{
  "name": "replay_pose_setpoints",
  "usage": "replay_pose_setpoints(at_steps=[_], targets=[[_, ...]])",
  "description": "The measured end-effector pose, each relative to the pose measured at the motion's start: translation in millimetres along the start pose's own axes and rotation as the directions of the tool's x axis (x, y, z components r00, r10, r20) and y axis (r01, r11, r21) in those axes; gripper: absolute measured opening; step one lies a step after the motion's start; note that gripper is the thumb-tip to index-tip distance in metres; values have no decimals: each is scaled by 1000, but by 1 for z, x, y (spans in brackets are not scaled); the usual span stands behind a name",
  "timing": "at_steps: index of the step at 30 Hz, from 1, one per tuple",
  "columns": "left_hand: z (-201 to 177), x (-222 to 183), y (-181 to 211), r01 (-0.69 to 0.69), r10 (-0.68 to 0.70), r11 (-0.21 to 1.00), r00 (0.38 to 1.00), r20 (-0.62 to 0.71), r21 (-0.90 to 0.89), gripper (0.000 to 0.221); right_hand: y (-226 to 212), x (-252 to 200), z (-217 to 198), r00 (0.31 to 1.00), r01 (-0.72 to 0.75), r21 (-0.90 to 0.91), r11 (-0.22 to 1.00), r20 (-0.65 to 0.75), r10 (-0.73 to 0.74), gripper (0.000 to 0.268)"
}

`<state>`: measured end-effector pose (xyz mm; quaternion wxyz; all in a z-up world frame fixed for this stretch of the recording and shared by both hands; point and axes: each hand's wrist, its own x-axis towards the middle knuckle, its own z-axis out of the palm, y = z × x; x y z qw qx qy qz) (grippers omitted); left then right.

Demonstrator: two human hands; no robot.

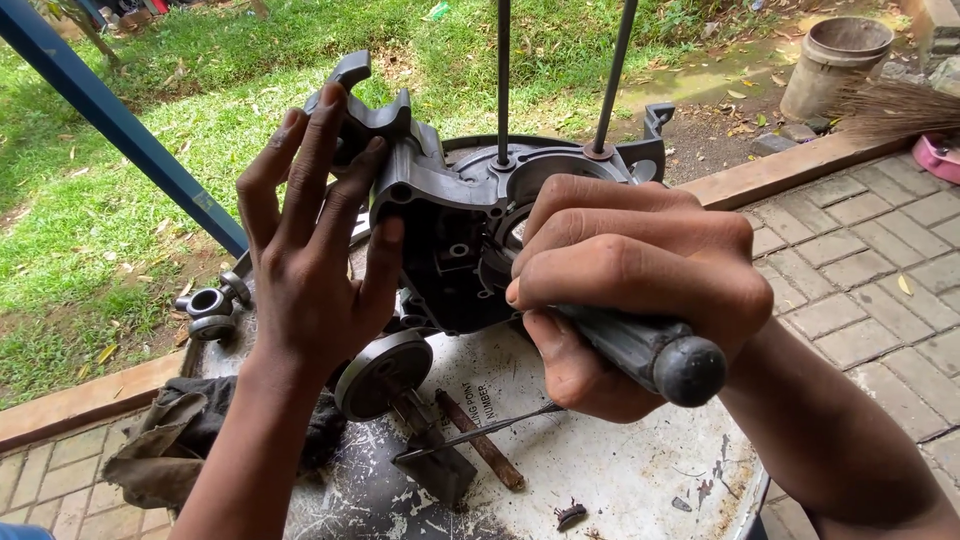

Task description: Using a flathead screwdriver to scrape residue and old sealant from the interior surfaces of a motorcycle engine casing.

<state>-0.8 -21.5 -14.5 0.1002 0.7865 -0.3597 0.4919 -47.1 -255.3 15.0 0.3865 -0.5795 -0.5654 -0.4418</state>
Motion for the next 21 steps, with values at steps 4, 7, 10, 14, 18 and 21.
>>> replay_pose_setpoints(at_steps=[4, 7, 10, 14, 18, 21], targets=[[0, -1, 0, 0, 0, 1000, 1000, 6, -2, 41, 0, 0, 1, 1000, -18, -3, 1000, -14, 18, 4], [0, 0, 0, -3, 3, 1000, 1000, 1, -8, 42, 0, 1, 2, 999, -23, -45, 999, -44, 21, 5], [-1, 0, 1, 3, -3, 1000, 1000, 6, -19, 41, 3, -1, 3, 999, -17, -42, 999, -34, 16, 6], [0, -1, -1, -1, 1, 1000, 1000, -5, -22, 40, 1, 0, 3, 999, -29, -42, 999, -21, 28, 6], [-1, 0, 0, -1, 1, 1000, 1000, -1, -16, 40, 1, 0, 3, 1000, 22, -58, 998, -10, -23, 10], [1, 0, 0, -1, 1, 1000, 1000, -4, -21, 40, 1, 0, 3, 998, 35, -69, 997, -41, -38, 13]])
